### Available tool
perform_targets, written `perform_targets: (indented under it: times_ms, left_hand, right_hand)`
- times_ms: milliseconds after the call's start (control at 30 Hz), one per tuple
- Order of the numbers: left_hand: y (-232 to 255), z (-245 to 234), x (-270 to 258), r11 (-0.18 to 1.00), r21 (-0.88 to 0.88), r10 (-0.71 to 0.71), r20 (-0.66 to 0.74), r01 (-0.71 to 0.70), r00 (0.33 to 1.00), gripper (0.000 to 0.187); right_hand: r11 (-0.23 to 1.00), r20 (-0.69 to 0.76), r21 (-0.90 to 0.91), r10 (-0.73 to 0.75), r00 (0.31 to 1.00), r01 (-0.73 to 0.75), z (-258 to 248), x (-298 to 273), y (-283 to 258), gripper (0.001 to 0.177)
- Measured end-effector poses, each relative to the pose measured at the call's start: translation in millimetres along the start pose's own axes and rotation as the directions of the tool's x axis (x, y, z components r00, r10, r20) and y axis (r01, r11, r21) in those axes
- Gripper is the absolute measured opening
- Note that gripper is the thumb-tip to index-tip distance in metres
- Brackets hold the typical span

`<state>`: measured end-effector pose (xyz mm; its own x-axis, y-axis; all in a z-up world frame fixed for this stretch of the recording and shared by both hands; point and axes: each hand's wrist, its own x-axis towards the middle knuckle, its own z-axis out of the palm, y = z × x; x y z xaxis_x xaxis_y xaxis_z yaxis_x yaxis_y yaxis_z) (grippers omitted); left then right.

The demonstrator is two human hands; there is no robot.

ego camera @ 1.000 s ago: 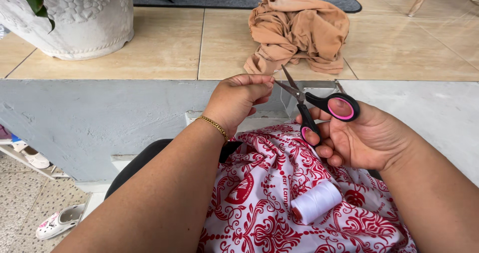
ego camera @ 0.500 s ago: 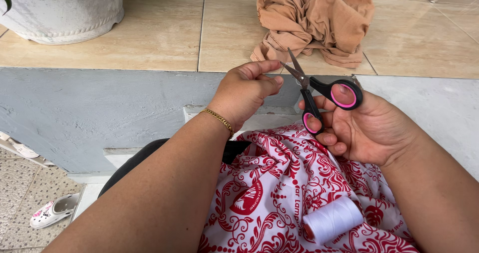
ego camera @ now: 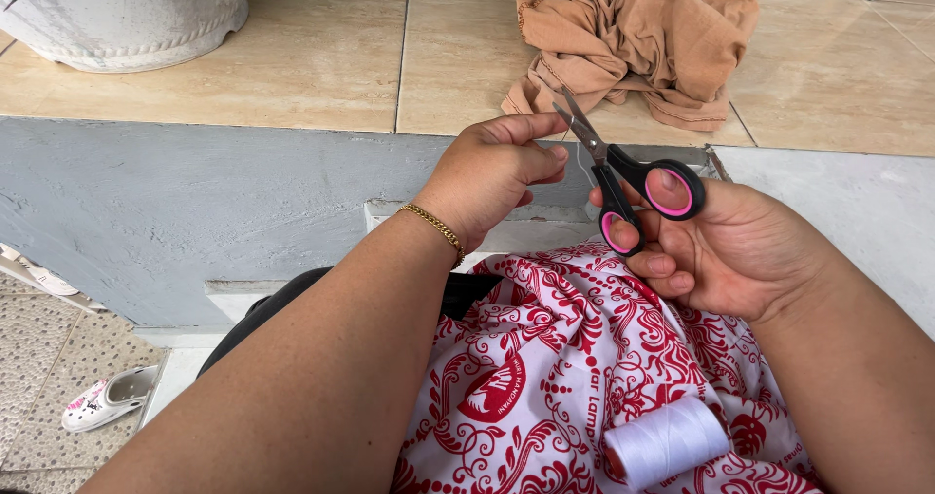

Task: The person sews a seam on a tan garment resting on their lap using a needle and thread, pulling stitches taut by hand. They cut the thread with scissors, stretch and check the sewn fabric, then unwind thread from the spool and re-thread the needle.

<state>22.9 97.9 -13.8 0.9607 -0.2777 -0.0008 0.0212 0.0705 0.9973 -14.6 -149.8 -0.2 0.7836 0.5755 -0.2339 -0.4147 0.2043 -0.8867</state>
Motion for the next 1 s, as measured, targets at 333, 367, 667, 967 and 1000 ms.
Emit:
perform_targets:
  times_ms: [333, 367, 667, 967, 1000]
  left_hand:
    - [4.0, -1.6, -5.4, 0.999, 0.008, -0.041, 0.002, 0.041, 0.999, 0.043]
    - [4.1, -1.2, -5.8, 0.999, 0.006, -0.041, 0.002, 0.041, 0.999, 0.041]
    - [-5.5, 0.2, -0.2, 0.999, -0.041, 0.017, -0.050, -0.019, 0.999, 0.030]
    - [-26.8, 4.0, 19.3, 0.996, -0.079, 0.045, -0.057, -0.050, 0.997, 0.021]
    - [-28.6, 4.6, 20.4, 0.995, -0.089, 0.050, -0.055, -0.055, 0.997, 0.021]
  right_hand:
    - [0.998, 0.021, 0.056, -0.010, 1.000, 0.009, 0.1, -5.5, 2.1, 0.043]
    - [0.998, 0.012, 0.056, -0.021, 1.000, 0.020, 0.2, -6.6, 1.9, 0.043]
    - [0.694, -0.644, -0.681, -0.415, 0.643, -0.234, -50.8, 1.8, -49.4, 0.043]
    - [-0.514, -0.678, -0.328, -0.456, 0.576, -0.793, -156.3, 26.6, -70.9, 0.025]
    - [-0.528, -0.655, -0.338, -0.462, 0.597, -0.779, -156.1, 28.8, -71.7, 0.022]
